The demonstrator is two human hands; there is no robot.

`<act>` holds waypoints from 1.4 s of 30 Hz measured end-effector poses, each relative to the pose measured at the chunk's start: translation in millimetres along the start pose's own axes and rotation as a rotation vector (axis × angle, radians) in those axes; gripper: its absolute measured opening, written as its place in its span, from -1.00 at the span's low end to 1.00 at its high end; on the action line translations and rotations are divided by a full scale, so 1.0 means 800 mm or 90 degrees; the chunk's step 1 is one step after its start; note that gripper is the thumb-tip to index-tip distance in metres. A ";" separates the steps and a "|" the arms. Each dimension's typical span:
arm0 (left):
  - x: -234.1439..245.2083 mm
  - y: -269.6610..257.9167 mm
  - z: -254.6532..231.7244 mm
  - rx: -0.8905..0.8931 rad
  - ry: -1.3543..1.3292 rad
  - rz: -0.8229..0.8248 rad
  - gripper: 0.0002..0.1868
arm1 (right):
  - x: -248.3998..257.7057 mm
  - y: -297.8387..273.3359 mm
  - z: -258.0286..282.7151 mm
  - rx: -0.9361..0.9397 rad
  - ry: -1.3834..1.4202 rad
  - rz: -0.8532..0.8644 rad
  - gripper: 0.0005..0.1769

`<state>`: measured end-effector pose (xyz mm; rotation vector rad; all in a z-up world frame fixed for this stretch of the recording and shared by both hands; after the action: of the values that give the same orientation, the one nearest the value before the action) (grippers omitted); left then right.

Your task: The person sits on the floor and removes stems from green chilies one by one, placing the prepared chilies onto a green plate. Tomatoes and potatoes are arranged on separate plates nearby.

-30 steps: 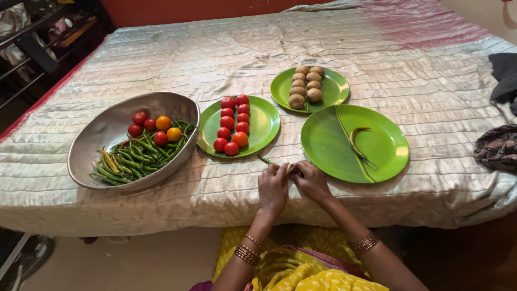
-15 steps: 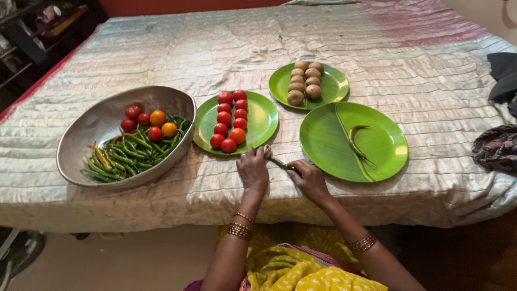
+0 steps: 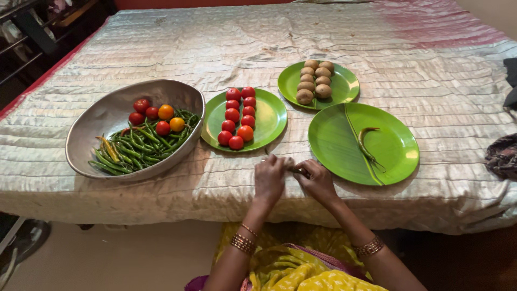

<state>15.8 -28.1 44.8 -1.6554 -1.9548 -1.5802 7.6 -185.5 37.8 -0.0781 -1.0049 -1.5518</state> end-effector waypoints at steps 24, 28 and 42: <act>-0.005 0.028 0.043 0.081 0.241 -0.084 -0.87 | 0.000 -0.001 -0.004 -0.038 0.002 0.034 -0.76; -0.006 0.028 0.044 0.090 0.244 -0.075 -0.87 | -0.002 0.000 -0.009 -0.019 -0.037 0.036 -0.77; -0.010 0.026 0.051 0.100 0.224 -0.049 -0.71 | 0.105 0.016 -0.010 -0.161 -0.097 0.126 -0.79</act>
<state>55.2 -5.4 34.1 -1.1657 -1.9165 -1.5701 -0.6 -254.4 87.3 -0.4648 -0.8845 -1.4985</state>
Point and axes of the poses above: each hand's wrist, its own y-axis towards the middle knuckle, its own x-axis out of the back of the hand, z = x × y, the point moved 6 cm from there along y, towards the middle knuckle, and after that the axes turned 2 degrees about x, right-handed, at the moved point
